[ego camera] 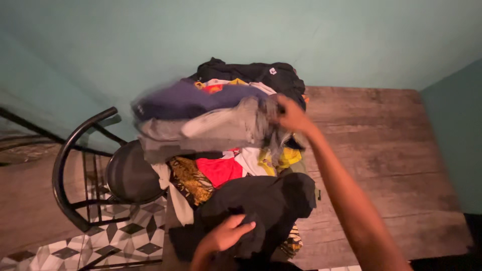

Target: The person picks up a dark t-shirt from a pile of clothes, lays it flat on a wooden table, and smooths it out. They then retrieve a hanger from a nearby rack, place the t-shirt on the hanger, and hang it on the rack. The person repeats the process with another dark t-shirt.

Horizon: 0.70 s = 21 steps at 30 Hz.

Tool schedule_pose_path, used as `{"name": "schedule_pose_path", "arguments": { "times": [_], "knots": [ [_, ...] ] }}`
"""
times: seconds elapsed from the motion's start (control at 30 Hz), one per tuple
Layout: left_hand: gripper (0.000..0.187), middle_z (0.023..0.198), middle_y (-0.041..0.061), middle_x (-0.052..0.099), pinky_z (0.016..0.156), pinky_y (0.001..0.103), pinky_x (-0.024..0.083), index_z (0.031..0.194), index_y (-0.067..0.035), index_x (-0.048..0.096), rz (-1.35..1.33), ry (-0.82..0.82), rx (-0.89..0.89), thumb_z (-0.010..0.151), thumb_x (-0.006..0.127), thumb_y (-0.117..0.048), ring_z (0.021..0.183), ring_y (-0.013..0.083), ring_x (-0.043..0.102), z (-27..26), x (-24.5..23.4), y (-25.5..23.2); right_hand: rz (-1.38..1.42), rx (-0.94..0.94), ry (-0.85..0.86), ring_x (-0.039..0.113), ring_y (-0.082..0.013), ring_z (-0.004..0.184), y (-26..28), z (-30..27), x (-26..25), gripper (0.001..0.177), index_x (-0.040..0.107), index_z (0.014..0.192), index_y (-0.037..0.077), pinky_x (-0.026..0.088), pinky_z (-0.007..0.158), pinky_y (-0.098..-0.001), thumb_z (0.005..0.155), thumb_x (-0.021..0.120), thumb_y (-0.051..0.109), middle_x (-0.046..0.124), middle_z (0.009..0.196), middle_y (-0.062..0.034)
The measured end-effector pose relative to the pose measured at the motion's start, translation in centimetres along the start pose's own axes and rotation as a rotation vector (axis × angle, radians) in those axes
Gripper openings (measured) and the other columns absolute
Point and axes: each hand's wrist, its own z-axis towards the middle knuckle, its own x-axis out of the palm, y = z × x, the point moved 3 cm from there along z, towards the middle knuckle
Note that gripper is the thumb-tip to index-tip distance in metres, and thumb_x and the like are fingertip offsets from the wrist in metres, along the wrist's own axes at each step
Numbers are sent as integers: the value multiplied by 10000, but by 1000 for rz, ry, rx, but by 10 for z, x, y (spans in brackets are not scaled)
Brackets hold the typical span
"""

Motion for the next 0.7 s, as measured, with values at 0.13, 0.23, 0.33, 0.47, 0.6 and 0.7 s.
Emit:
{"name": "schedule_pose_path", "arguments": {
  "times": [0.13, 0.23, 0.33, 0.47, 0.6, 0.7],
  "knots": [
    [349, 1110, 20, 748, 948, 272, 510, 1218, 13, 674, 11, -20, 142, 995, 653, -254, 1044, 77, 647, -2, -2, -55, -13, 174, -313, 473, -464, 1344, 48, -107, 25, 701, 406, 1518, 2, 382, 1109, -494, 927, 746, 163, 486, 1437, -303],
    [338, 1110, 45, 746, 942, 295, 526, 1222, 19, 686, -97, 86, 128, 1022, 631, -247, 1029, 103, 635, 3, 2, -73, -60, 459, -439, 518, -438, 1270, 82, -166, 42, 645, 446, 1463, 37, 434, 1078, -464, 892, 715, 171, 521, 1332, -258],
    [390, 1205, 56, 747, 1024, 294, 487, 1290, -3, 663, -22, 10, 128, 1018, 592, -273, 1132, 132, 657, 9, 6, -78, -200, 385, -307, 493, -446, 1300, 119, -199, 64, 679, 498, 1423, 49, 386, 1118, -456, 779, 711, 55, 532, 1386, -239],
    [459, 1407, 39, 624, 1133, 294, 365, 1419, -29, 544, -158, -97, 125, 1039, 515, -285, 1322, 117, 531, 16, 12, -68, 455, 295, 206, 387, -273, 1432, 147, -236, 90, 809, 441, 1472, 48, 295, 1170, -405, 738, 776, -1, 453, 1539, -138],
    [437, 1377, 85, 642, 1137, 320, 380, 1390, 25, 583, -555, -126, 165, 1043, 494, -227, 1300, 160, 557, 18, 15, -66, 1060, 596, 174, 582, -200, 1215, 138, -264, 120, 522, 690, 1353, -20, 441, 1088, -409, 834, 740, -5, 707, 1289, -114],
    [407, 1287, 89, 684, 1104, 309, 410, 1319, 25, 640, -416, -263, 255, 999, 501, -186, 1235, 167, 604, 5, 2, -91, 999, 609, 63, 646, -216, 1128, 135, -256, 113, 369, 754, 1215, -15, 488, 1035, -400, 846, 762, 3, 770, 1173, -88]
  ]
}}
